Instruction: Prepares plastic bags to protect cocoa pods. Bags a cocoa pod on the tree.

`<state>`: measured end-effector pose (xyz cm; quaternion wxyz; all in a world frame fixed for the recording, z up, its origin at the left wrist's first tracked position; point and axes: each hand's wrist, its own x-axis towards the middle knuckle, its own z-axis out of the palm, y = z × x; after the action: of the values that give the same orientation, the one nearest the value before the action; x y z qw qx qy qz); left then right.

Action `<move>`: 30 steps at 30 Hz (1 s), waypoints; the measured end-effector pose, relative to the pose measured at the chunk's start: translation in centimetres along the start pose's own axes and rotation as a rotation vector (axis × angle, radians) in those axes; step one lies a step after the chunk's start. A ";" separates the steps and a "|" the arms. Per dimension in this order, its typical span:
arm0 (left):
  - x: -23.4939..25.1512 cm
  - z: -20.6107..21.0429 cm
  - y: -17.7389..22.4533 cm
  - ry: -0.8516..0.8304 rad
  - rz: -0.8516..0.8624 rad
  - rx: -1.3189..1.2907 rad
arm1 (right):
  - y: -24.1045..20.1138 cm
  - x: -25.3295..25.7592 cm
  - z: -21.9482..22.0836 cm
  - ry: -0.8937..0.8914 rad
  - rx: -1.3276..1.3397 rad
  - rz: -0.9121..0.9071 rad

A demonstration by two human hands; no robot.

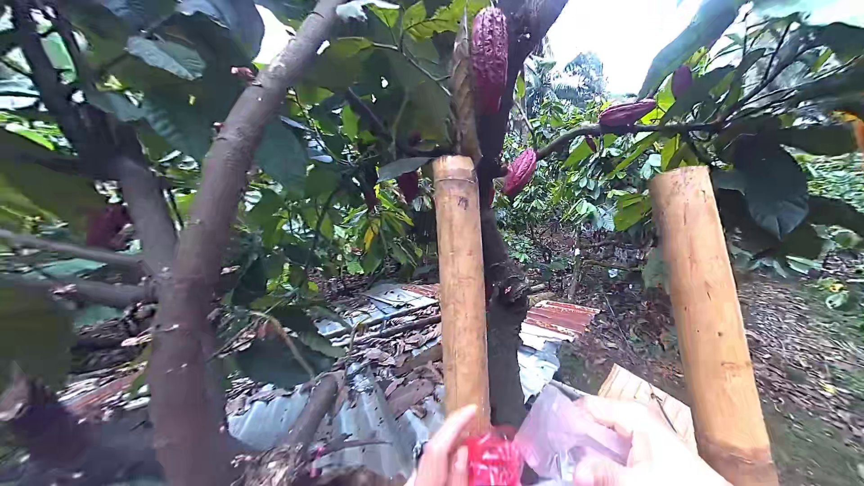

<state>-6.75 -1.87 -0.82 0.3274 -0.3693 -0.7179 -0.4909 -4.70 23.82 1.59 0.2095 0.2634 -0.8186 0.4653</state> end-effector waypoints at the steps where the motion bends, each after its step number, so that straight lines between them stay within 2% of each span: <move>1: 0.0 0.8 -0.1 0.119 0.013 -0.012 | -0.3 -0.6 1.0 -0.084 -0.046 0.032; 3: -0.1 2.2 0.1 0.240 -0.001 -0.164 | -0.1 -2.2 3.8 -0.207 -0.100 0.067; 5: -0.6 3.1 0.7 0.181 -0.058 -0.371 | 1.6 -3.6 6.0 -0.212 -0.094 -0.014; 7: -0.7 3.1 0.7 0.105 -0.079 -0.505 | 3.6 -4.4 6.1 -0.167 -0.094 -0.111; 11: 0.6 0.2 -0.6 0.010 -0.043 -0.557 | 4.3 -4.6 1.5 0.159 -0.247 -0.132; 13: 0.9 -0.7 -0.4 0.015 -0.063 -0.452 | 3.6 -4.6 0.0 0.221 -0.239 -0.094; 15: 0.4 -0.5 0.0 -0.103 -0.046 -0.292 | 2.8 -4.8 -0.2 0.227 -0.094 -0.079; 17: -1.0 1.0 0.1 -0.243 -0.035 -0.143 | 1.8 -6.4 0.4 0.169 0.160 -0.039; 19: -2.8 2.7 0.4 -0.334 -0.092 -0.215 | 1.1 -8.3 1.6 0.116 0.373 -0.019; 21: -4.5 4.0 1.1 -0.353 -0.237 -0.444 | 0.7 -9.4 3.2 0.180 0.387 0.066; 22: -5.3 4.5 1.3 -0.345 -0.283 -0.468 | 0.4 -9.7 3.8 0.197 0.362 0.120; 24: -6.5 5.5 0.6 -0.294 -0.276 -0.305 | 1.0 -10.7 3.4 0.049 0.509 0.141; 26: -6.9 6.3 -0.4 -0.210 -0.292 -0.176 | 2.4 -11.6 3.1 -0.085 0.376 0.155; 28: -6.4 6.6 -1.1 -0.164 -0.291 -0.113 | 6.0 -13.1 4.0 -0.015 0.066 0.049; 29: -5.9 6.4 -1.3 -0.175 -0.272 -0.119 | 6.5 -13.0 3.9 0.036 -0.044 0.006; 30: -5.4 5.9 -1.5 -0.194 -0.245 -0.155 | 5.2 -11.9 3.5 0.109 -0.110 0.037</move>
<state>-5.89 2.19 -7.81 0.1648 -0.3489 -0.7457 -0.5432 0.89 25.79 -10.44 0.2595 0.2104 -0.8351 0.4371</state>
